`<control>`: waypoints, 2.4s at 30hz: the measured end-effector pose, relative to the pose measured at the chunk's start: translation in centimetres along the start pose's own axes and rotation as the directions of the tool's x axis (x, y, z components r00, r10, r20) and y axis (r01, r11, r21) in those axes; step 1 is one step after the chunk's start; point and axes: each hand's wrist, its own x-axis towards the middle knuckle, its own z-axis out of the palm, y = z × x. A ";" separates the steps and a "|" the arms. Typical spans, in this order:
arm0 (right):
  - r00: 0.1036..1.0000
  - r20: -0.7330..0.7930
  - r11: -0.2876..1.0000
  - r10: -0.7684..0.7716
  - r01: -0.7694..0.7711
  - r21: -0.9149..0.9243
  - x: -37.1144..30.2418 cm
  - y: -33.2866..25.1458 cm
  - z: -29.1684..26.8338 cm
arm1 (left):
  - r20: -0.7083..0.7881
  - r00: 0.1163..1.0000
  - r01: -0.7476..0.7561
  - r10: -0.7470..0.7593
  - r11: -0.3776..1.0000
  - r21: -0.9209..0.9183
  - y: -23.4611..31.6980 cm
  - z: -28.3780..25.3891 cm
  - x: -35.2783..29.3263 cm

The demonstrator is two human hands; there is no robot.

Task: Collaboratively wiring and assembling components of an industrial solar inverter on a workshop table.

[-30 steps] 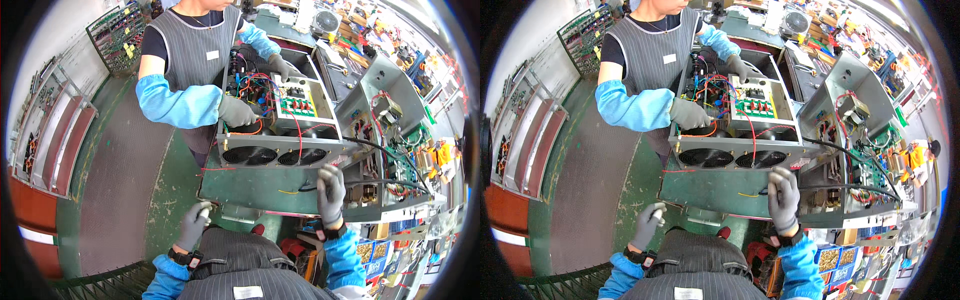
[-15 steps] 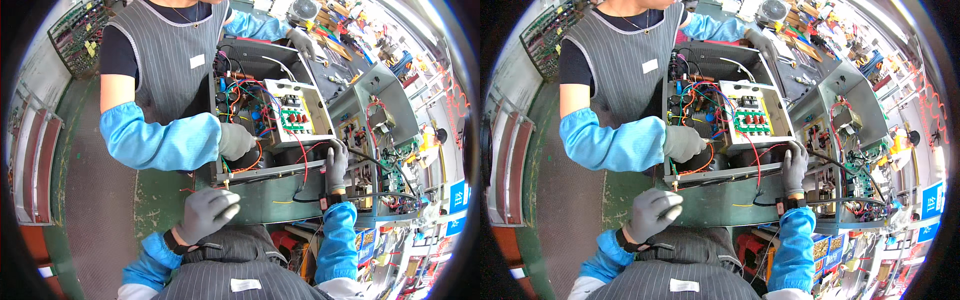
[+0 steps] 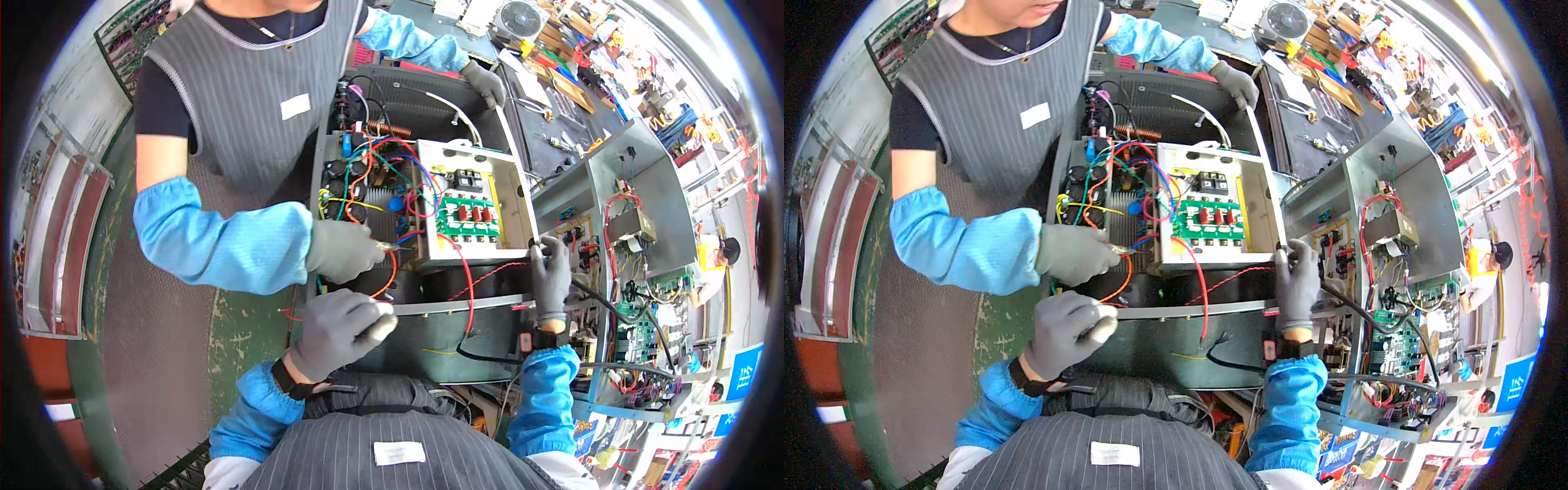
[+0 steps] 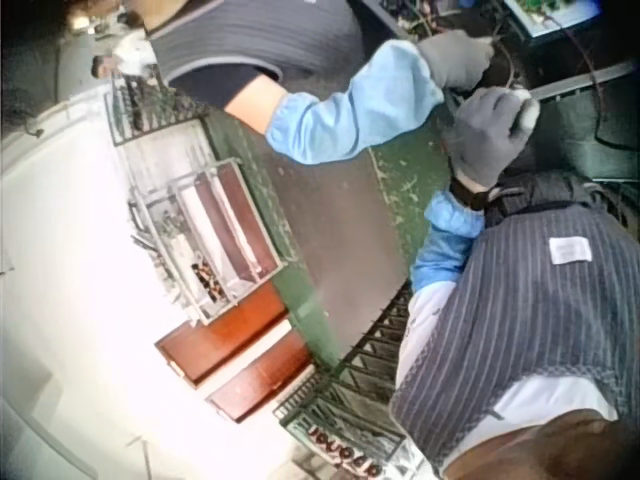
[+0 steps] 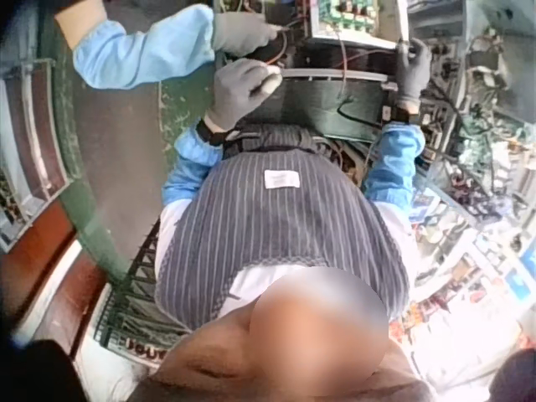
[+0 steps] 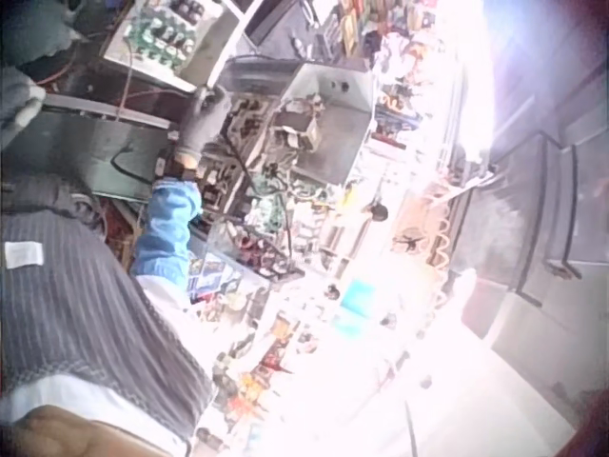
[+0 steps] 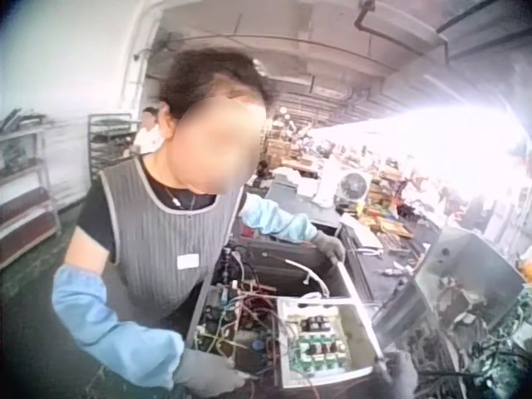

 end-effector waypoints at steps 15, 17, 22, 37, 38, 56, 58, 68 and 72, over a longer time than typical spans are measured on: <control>0.993 -0.030 0.993 0.117 -0.116 0.035 -0.3 0.3 1.0 | 0.127 0.990 0.052 -0.055 0.998 0.028 -0.9 0.7 0.9; 0.993 -0.032 0.993 0.116 -0.115 0.028 -0.3 0.4 1.0 | 0.153 0.988 0.021 -0.027 0.999 0.040 -1.1 0.5 0.9; 0.989 -0.022 0.985 0.144 -0.141 0.097 -0.2 0.4 1.1 | 0.160 0.987 0.003 -0.009 0.999 0.037 -1.2 0.4 0.9; 0.994 -0.030 0.993 0.109 -0.108 0.042 -0.2 1.1 1.3 | 0.150 0.987 0.048 -0.055 0.998 0.052 -0.8 0.5 0.6; 0.994 -0.028 0.993 0.108 -0.107 0.045 -0.2 1.2 1.3 | 0.140 0.989 0.048 -0.054 0.998 0.044 -0.8 0.6 0.6; 0.997 -0.034 0.997 0.076 -0.075 0.002 -0.2 1.6 1.5 | 0.078 0.996 0.046 -0.052 0.996 0.079 -0.7 1.0 0.2; 0.997 -0.035 0.998 0.067 -0.067 0.014 -0.2 1.7 1.5 | 0.071 0.996 0.047 -0.053 0.995 0.083 -0.7 1.0 0.2; 0.993 -0.019 0.992 0.114 -0.113 0.051 -0.2 1.3 1.2 | 0.068 0.997 0.041 -0.045 0.998 0.047 -0.7 1.2 0.5; 0.990 -0.016 0.990 0.138 -0.137 0.044 -0.2 1.1 1.2 | 0.086 0.995 0.056 -0.060 0.997 0.052 -0.7 1.3 0.5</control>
